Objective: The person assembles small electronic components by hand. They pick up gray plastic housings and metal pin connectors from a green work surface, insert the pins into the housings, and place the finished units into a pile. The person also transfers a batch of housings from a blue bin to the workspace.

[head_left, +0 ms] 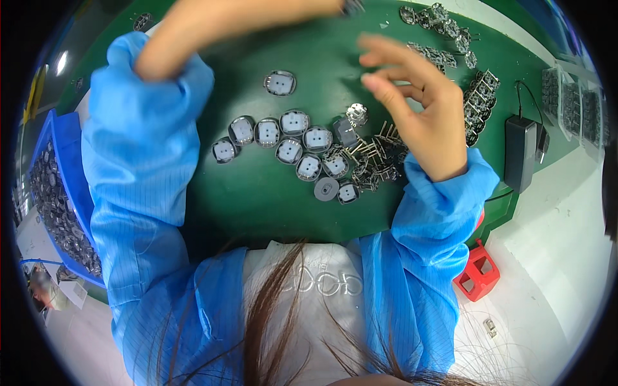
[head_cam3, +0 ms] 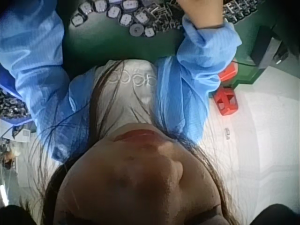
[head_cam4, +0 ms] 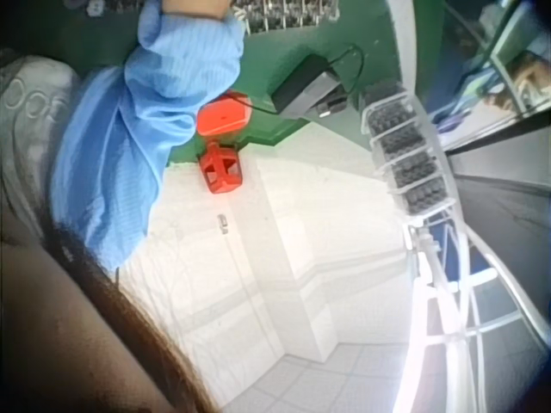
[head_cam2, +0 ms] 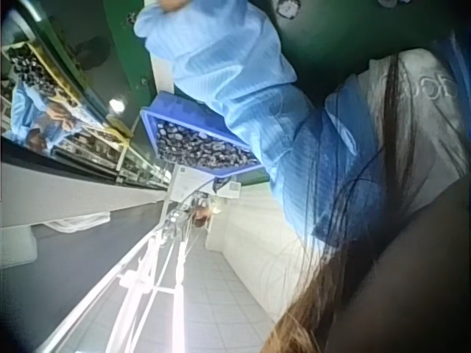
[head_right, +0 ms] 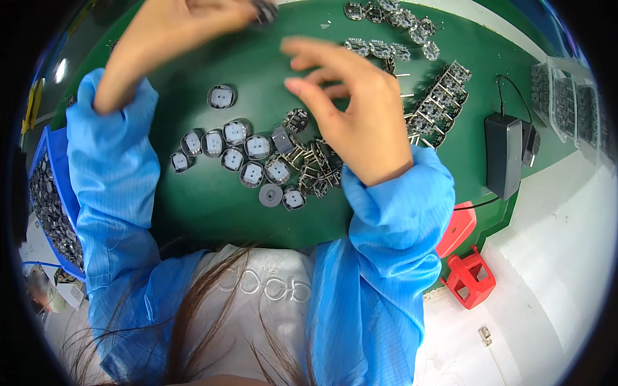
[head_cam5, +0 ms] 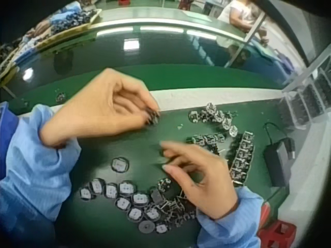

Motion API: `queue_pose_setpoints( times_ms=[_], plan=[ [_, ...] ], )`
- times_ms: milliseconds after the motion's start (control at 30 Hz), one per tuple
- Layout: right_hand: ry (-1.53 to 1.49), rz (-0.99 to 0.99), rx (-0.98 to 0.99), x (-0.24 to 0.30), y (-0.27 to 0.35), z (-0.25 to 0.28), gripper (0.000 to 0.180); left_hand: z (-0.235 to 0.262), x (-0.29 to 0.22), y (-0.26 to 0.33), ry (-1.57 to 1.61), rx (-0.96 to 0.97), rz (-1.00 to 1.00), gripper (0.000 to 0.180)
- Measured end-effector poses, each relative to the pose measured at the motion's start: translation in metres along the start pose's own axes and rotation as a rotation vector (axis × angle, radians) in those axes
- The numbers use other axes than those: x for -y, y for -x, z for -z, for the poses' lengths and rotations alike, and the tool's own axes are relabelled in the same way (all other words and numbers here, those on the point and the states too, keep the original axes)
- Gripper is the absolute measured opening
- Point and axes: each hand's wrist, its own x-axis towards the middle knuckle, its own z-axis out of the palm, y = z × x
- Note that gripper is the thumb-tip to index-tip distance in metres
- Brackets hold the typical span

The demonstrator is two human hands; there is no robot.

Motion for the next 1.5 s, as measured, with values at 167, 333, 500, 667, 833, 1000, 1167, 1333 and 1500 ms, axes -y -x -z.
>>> queue_pose_setpoints(
  times_ms=[167,333,500,667,833,1000,1167,1333,1500],
  plan=[
    [0.17,0.285,0.373,-0.005,-0.002,0.013,0.028,0.065,0.051,-0.007,-0.631,-0.333,-0.05,0.02],
    [0.195,0.237,0.259,-0.006,0.001,0.004,0.016,0.045,0.053,-0.007,-0.997,-0.616,-0.454,0.02],
    [0.266,0.248,0.066,-0.006,0.001,0.006,0.014,0.04,0.056,-0.011,-0.803,-0.185,-0.398,0.018],
    [0.254,0.307,-0.022,0.002,-0.002,0.004,0.014,0.053,0.037,-0.007,-0.597,-0.102,-0.048,0.02],
    [0.256,0.322,-0.115,0.003,-0.002,0.007,0.014,0.054,0.023,-0.006,-0.517,-0.316,-0.061,0.022],
    [0.243,0.343,-0.169,0.005,-0.001,0.006,0.014,0.073,0.055,-0.013,-0.638,-0.158,-0.205,0.022],
    [0.246,0.352,-0.184,0.003,-0.003,0.007,0.015,0.084,0.045,-0.003,-0.719,-0.158,-0.253,0.017],
    [0.237,0.366,-0.203,0.0,-0.003,0.007,0.016,0.086,0.057,-0.006,-1.111,-0.368,-0.251,0.015],
    [0.22,0.352,-0.241,-0.003,-0.006,0.008,0.016,0.072,0.061,0.019,-1.298,-0.319,-0.228,0.022]
  ],
)
